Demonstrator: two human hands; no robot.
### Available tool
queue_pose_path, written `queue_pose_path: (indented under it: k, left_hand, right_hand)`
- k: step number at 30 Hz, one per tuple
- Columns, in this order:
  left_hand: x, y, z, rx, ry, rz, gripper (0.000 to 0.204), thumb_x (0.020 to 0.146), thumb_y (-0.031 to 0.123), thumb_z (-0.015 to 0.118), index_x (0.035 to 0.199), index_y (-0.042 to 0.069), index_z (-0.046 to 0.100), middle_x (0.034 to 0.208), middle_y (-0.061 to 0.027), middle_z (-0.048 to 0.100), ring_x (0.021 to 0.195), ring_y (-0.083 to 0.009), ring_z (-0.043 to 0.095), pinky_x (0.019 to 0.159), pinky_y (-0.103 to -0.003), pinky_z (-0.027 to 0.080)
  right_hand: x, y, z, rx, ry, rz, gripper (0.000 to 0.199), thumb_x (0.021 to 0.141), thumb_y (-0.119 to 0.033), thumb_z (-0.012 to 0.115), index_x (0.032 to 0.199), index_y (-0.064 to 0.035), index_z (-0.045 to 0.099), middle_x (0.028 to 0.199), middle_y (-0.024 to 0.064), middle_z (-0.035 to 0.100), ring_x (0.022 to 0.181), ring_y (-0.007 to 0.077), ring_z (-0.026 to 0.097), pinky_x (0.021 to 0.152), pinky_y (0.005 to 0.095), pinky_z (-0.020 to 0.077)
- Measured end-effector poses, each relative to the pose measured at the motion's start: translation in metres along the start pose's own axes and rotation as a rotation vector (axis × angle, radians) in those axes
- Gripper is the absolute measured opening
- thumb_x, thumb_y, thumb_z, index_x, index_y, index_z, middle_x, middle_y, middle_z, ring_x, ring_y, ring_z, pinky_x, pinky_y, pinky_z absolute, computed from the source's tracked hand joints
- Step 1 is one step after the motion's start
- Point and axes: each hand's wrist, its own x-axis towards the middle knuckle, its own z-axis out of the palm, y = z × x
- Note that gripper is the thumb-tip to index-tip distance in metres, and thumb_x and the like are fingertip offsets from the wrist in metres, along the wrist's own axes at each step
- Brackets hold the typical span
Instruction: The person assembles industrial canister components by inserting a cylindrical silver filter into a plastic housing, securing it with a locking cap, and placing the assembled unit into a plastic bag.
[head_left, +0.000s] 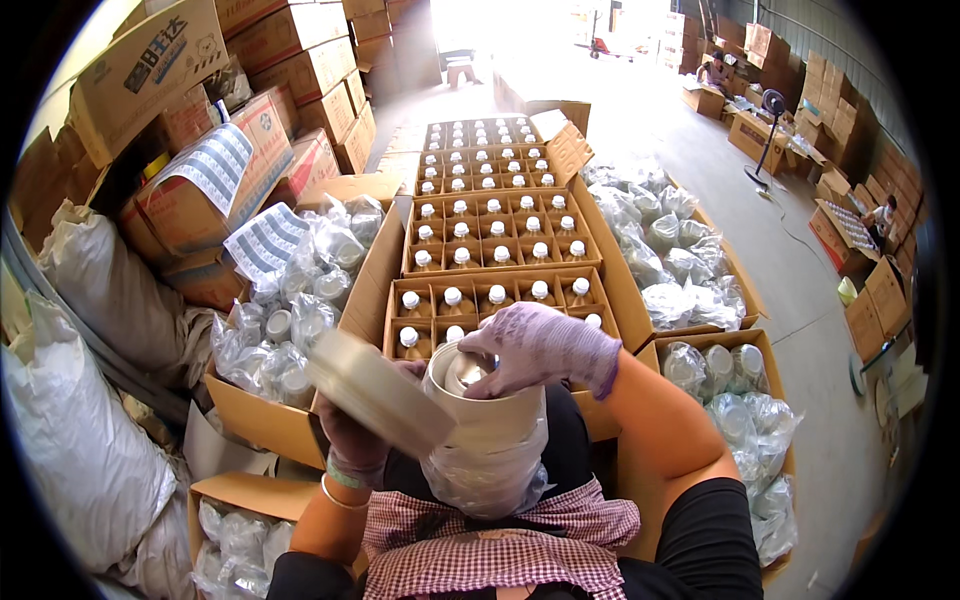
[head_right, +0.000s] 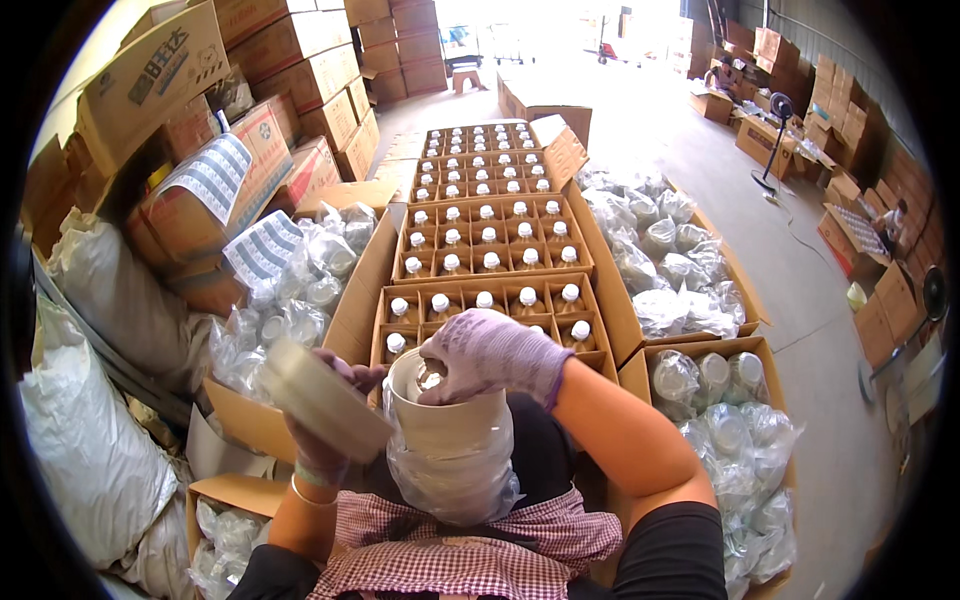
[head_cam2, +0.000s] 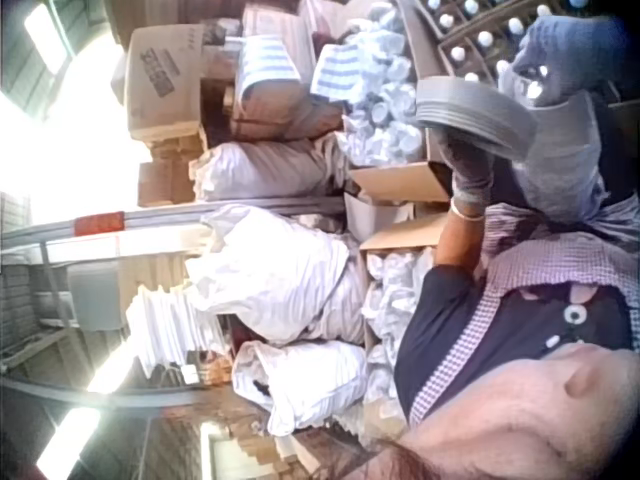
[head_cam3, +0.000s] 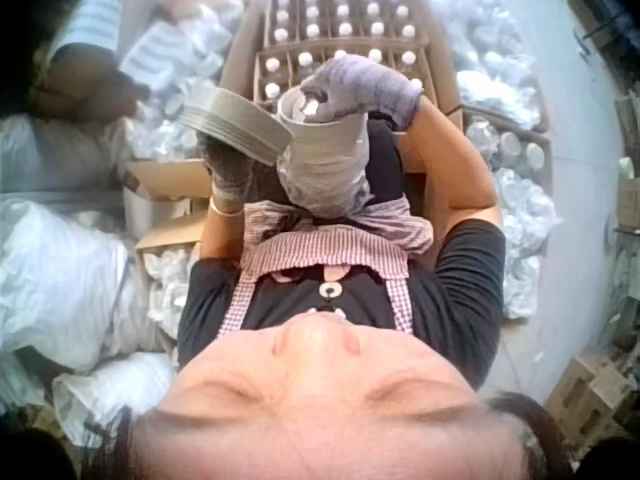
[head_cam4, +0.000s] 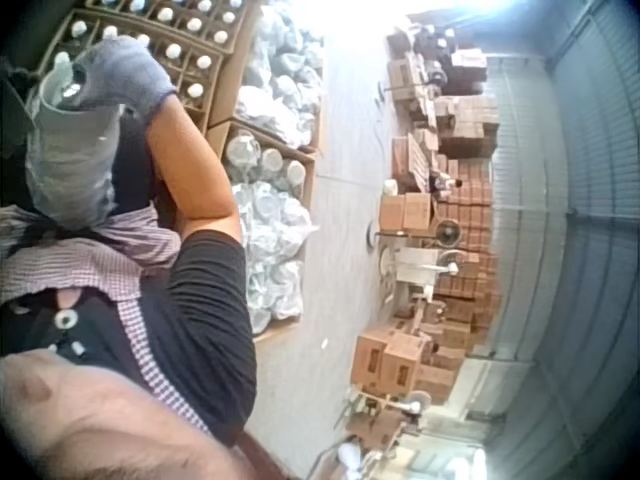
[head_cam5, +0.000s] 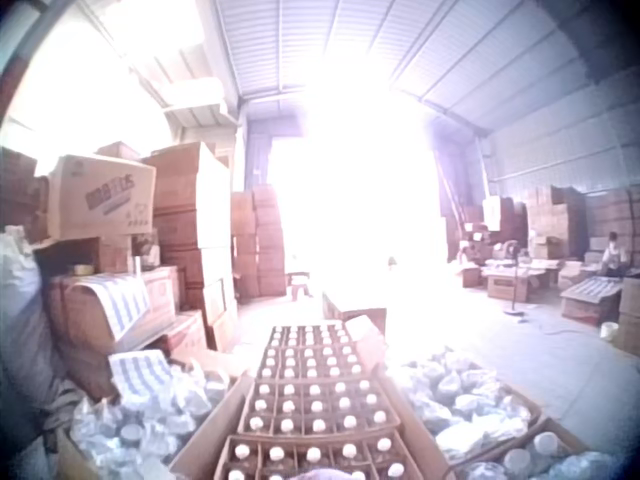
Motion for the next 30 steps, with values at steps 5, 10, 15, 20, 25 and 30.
queue_pose_path:
  k: [5, 10, 15, 20, 25, 30]
  left_hand:
    - [0.023, 0.014, -0.019, 0.303, 0.381, 0.137, 0.088, 0.098, 0.080, 0.037, 0.156, 0.014, 0.042, 0.153, -0.0071, 0.051, 0.139, -0.0237, 0.049, 0.121, -0.046, 0.036]
    - [0.062, 0.003, -0.013, 0.396, 0.331, 0.183, 0.092, 0.100, 0.080, 0.029, 0.155, 0.007, 0.043, 0.153, -0.0087, 0.051, 0.138, -0.0227, 0.049, 0.122, -0.041, 0.034]
    - [0.075, -0.009, 0.017, 0.377, 0.378, 0.149, 0.079, 0.105, 0.071, 0.034, 0.150, 0.007, 0.048, 0.140, -0.0076, 0.060, 0.129, -0.0180, 0.057, 0.110, -0.036, 0.047]
    - [0.071, -0.005, 0.014, 0.392, 0.375, 0.144, 0.070, 0.106, 0.066, 0.041, 0.144, 0.008, 0.050, 0.133, -0.0069, 0.061, 0.120, -0.0168, 0.063, 0.100, -0.033, 0.054]
    - [0.066, -0.007, 0.013, 0.372, 0.357, 0.146, 0.072, 0.107, 0.065, 0.039, 0.144, 0.004, 0.053, 0.139, -0.0089, 0.061, 0.128, -0.0202, 0.059, 0.112, -0.037, 0.047]
    - [0.060, -0.006, 0.003, 0.345, 0.335, 0.140, 0.068, 0.108, 0.061, 0.044, 0.142, 0.002, 0.053, 0.136, -0.0095, 0.062, 0.125, -0.0212, 0.061, 0.110, -0.039, 0.048]
  right_hand:
    - [0.001, 0.011, 0.002, 0.209, -0.076, -0.104, 0.065, 0.087, -0.048, 0.077, 0.142, -0.0149, 0.064, 0.114, 0.0144, 0.076, 0.098, 0.0284, 0.074, 0.090, 0.0405, 0.0569]
    - [-0.002, 0.014, 0.017, 0.415, -0.061, -0.244, 0.067, 0.085, -0.040, 0.079, 0.145, -0.0179, 0.062, 0.114, 0.0127, 0.077, 0.096, 0.0257, 0.074, 0.091, 0.0366, 0.0570]
    - [0.008, -0.006, 0.029, 0.103, 0.077, -0.040, 0.066, 0.087, -0.060, 0.066, 0.136, -0.0149, 0.068, 0.110, 0.0169, 0.076, 0.102, 0.0366, 0.072, 0.096, 0.0455, 0.0560]
    - [0.020, -0.019, 0.025, -0.015, -0.058, 0.233, 0.056, 0.086, -0.055, 0.067, 0.105, -0.0049, 0.081, 0.108, 0.0147, 0.078, 0.106, 0.0326, 0.073, 0.097, 0.0424, 0.0562]
    - [0.026, 0.009, 0.042, 0.144, 0.003, -0.016, 0.057, 0.083, -0.050, 0.073, 0.127, -0.0149, 0.075, 0.114, 0.0143, 0.077, 0.104, 0.0315, 0.073, 0.096, 0.0411, 0.0565]
    - [0.018, 0.016, 0.061, 0.627, 0.118, -0.415, 0.069, 0.078, -0.029, 0.083, 0.144, -0.0235, 0.064, 0.122, 0.0129, 0.075, 0.108, 0.0234, 0.073, 0.097, 0.0365, 0.0557]
